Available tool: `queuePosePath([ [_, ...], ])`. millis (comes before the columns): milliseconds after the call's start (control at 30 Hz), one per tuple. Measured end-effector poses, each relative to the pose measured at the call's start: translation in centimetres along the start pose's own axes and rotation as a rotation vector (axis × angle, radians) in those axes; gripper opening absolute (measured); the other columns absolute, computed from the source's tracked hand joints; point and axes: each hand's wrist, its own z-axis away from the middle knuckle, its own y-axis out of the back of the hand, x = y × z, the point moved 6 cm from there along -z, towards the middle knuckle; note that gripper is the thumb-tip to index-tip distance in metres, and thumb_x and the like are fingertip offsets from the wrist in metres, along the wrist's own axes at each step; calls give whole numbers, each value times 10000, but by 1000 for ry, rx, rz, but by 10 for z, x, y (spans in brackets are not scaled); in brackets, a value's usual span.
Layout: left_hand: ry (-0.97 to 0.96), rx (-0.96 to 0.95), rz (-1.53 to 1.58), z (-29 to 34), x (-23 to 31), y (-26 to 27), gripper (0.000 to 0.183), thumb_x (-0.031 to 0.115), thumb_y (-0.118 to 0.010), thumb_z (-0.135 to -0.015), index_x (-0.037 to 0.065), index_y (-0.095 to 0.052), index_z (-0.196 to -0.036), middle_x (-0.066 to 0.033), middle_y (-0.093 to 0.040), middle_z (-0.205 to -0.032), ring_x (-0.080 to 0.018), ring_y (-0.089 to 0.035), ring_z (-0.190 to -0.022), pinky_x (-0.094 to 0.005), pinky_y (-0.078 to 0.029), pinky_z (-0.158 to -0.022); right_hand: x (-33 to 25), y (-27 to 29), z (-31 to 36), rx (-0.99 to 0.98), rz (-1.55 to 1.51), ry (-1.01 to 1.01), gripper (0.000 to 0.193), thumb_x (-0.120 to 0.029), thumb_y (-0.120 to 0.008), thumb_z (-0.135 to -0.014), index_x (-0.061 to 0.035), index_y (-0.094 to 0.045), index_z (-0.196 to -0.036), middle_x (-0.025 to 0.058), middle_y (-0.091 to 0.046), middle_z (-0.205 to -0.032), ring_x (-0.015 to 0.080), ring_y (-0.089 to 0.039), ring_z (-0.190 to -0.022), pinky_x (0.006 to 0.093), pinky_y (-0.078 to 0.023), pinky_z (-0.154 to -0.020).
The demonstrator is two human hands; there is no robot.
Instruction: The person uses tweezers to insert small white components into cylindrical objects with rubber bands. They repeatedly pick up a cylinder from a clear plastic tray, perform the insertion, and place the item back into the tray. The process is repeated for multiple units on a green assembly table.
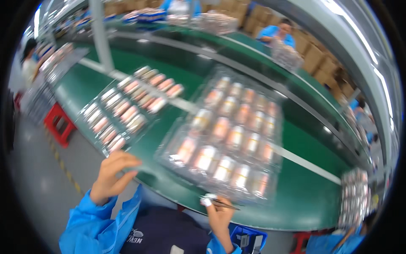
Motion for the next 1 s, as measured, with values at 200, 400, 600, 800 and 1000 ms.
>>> queuePosePath([
  [200, 325, 457, -689, 49, -55, 71, 216, 69, -682, -749, 47, -636, -959, -73, -635, -962, -273, -558, -949, -378, -345, -850, -8, -10, 7, -63, 11, 32, 192, -1, -612, -878, 65, -547, -1046, 156, -661, -873, 219, -680, -785, 308, -556, -748],
  [400, 395, 279, -744, 45, -100, 79, 237, 153, -696, -760, 77, -647, -980, -71, -607, -915, -263, -546, -915, -380, -335, -822, -15, -7, 6, -14, 254, 215, 125, -44, -666, -845, 4, -619, -950, 60, -573, -905, 118, -564, -744, 216, -449, -646],
  [600, 354, 205, -916, 32, -129, 54, 290, 216, -679, -794, 56, -655, -1035, -95, -615, -936, -273, -552, -907, -395, -390, -780, -11, -6, 7, 45, 188, 179, 105, -44, -678, -832, -8, -633, -921, 48, -544, -911, 92, -526, -753, 215, -424, -637],
  [800, 461, 161, -807, 30, -147, 61, 266, 187, -700, -776, 47, -638, -994, -104, -585, -911, -308, -556, -899, -409, -431, -764, -5, 0, 8, 79, 219, 201, 121, -31, -700, -812, -2, -635, -909, 52, -558, -885, 86, -536, -731, 202, -424, -615],
  [1000, 478, 195, -617, 31, -141, 70, 317, 81, -726, -730, 45, -552, -993, -122, -594, -956, -326, -578, -912, -400, -460, -758, -4, 1, 10, 94, 188, 176, 129, 1, -696, -808, 14, -632, -919, 72, -575, -921, 114, -586, -754, 204, -463, -632],
])
